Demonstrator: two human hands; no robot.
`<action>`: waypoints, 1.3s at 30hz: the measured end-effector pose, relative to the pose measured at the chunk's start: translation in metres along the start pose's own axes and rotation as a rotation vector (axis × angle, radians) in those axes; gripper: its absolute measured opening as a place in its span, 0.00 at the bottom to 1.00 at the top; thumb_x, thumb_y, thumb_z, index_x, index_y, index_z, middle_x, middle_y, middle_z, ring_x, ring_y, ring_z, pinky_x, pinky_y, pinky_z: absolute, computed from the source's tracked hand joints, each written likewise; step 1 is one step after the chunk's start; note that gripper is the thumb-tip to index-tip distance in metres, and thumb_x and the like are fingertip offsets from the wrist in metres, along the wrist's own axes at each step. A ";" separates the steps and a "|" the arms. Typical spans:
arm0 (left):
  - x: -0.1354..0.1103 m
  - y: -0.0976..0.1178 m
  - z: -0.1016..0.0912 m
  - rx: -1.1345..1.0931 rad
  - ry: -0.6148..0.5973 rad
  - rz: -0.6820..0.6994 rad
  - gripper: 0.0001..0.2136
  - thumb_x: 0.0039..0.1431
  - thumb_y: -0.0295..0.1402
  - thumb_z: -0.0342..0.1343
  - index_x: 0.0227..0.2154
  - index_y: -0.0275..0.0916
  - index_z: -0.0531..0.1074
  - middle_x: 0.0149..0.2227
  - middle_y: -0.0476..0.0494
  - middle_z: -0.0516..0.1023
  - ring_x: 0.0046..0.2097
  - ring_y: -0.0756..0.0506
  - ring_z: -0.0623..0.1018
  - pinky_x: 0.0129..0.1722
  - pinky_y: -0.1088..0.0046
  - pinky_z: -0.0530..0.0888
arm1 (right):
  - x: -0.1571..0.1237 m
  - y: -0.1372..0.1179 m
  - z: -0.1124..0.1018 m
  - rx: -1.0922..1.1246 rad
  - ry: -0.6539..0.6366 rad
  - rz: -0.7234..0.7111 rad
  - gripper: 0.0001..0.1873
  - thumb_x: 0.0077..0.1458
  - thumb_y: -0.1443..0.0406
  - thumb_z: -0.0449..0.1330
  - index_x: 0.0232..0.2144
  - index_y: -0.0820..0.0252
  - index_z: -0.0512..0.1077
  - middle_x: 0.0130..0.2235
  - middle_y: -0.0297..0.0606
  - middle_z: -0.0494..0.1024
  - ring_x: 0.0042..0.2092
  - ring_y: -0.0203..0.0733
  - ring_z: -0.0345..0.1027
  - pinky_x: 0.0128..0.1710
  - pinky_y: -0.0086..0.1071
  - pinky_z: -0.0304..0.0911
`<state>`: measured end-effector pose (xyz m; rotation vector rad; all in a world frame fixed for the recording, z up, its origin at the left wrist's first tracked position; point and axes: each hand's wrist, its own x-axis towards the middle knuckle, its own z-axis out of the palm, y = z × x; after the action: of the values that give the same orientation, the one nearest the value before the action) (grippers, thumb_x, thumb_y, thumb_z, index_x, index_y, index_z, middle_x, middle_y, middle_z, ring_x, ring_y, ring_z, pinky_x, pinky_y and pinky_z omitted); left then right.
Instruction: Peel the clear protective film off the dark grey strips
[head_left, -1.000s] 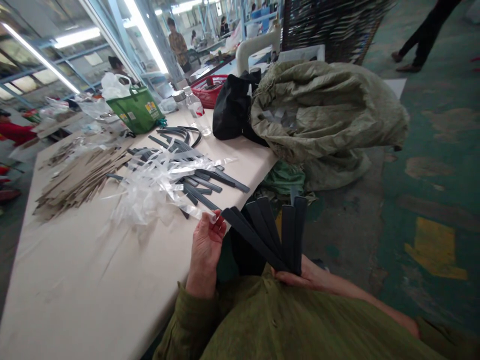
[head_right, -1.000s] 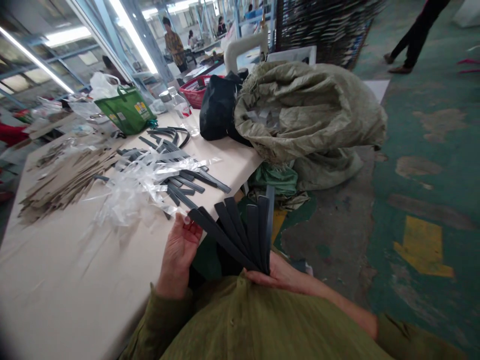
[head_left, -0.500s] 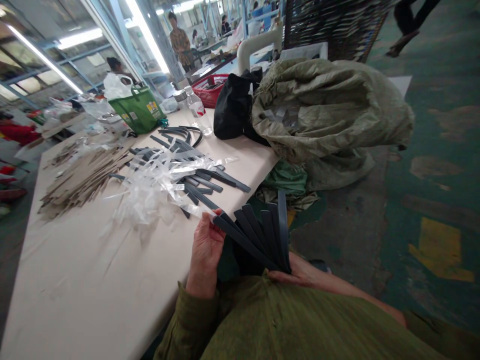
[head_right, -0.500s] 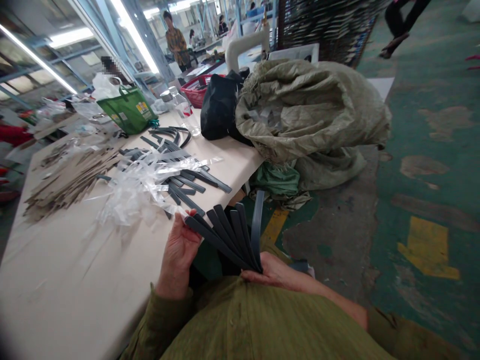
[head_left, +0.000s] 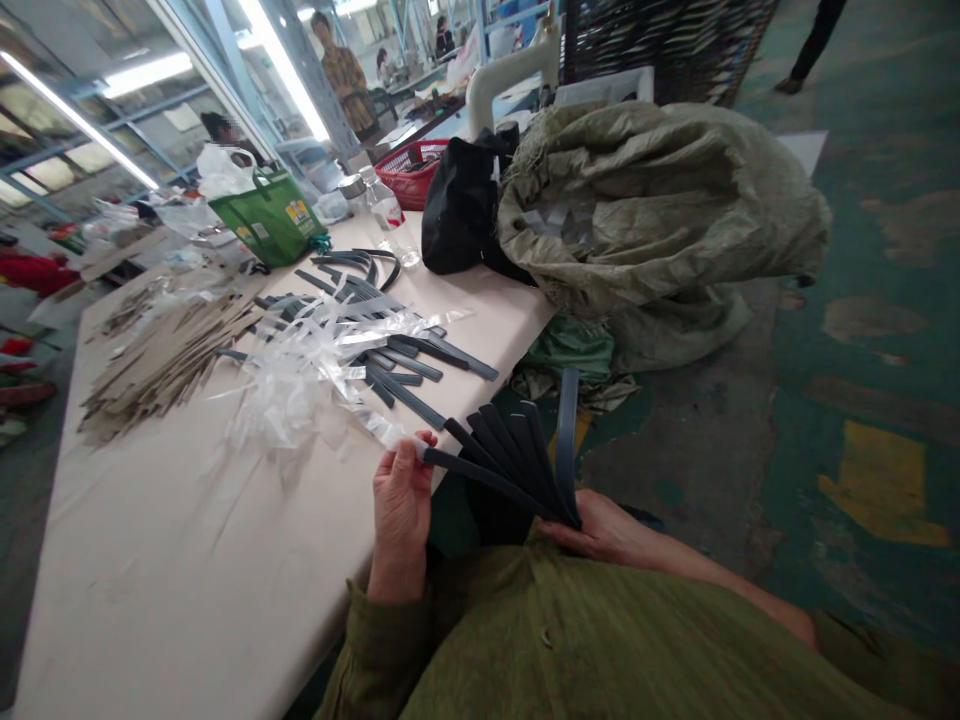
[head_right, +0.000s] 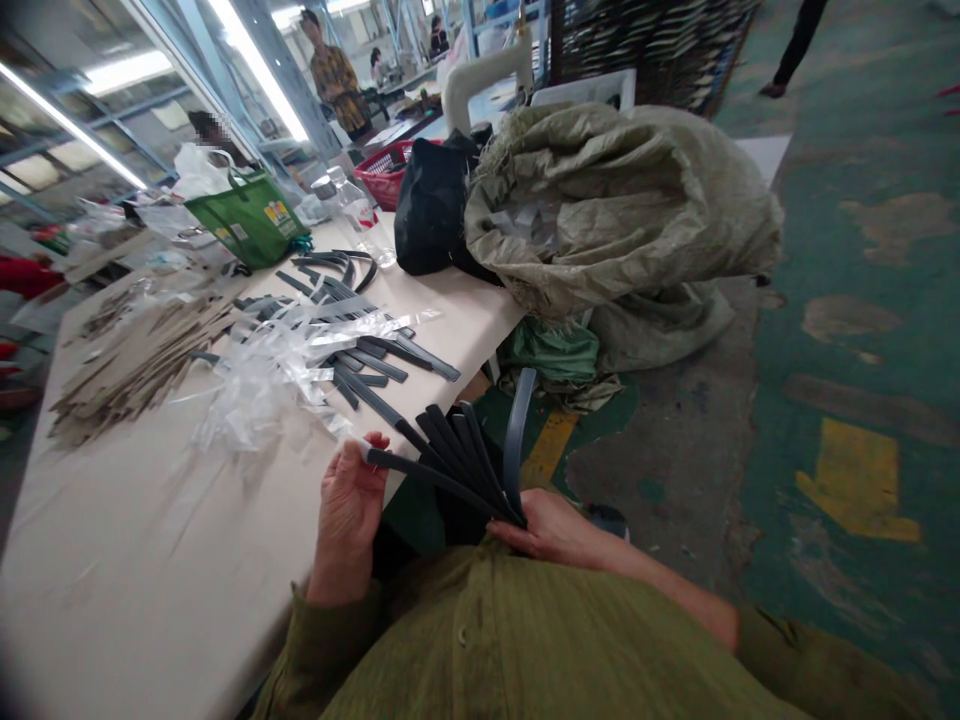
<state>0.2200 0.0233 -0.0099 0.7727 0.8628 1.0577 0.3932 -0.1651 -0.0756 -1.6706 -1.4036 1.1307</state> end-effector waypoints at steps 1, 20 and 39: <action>0.000 -0.001 -0.002 0.011 0.010 0.017 0.16 0.41 0.42 0.72 0.26 0.37 0.75 0.29 0.48 0.81 0.33 0.50 0.79 0.37 0.74 0.75 | 0.000 0.000 -0.001 -0.029 -0.002 -0.003 0.21 0.59 0.48 0.54 0.29 0.59 0.72 0.27 0.34 0.73 0.30 0.43 0.65 0.32 0.31 0.61; -0.043 -0.054 0.007 0.218 -0.172 -0.234 0.14 0.45 0.40 0.69 0.25 0.34 0.76 0.24 0.49 0.77 0.26 0.53 0.74 0.29 0.78 0.71 | -0.017 -0.020 -0.023 0.186 -0.002 0.028 0.21 0.55 0.51 0.60 0.39 0.62 0.75 0.37 0.40 0.79 0.40 0.50 0.72 0.40 0.37 0.68; -0.071 -0.071 0.005 0.192 -0.192 -0.252 0.15 0.49 0.42 0.67 0.32 0.33 0.81 0.32 0.42 0.81 0.33 0.48 0.74 0.37 0.73 0.69 | -0.041 -0.016 -0.042 0.076 0.079 0.078 0.19 0.52 0.50 0.62 0.32 0.61 0.76 0.31 0.39 0.79 0.33 0.48 0.72 0.32 0.32 0.70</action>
<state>0.2355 -0.0656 -0.0535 0.8847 0.8780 0.6731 0.4235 -0.2009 -0.0362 -1.7104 -1.2408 1.1341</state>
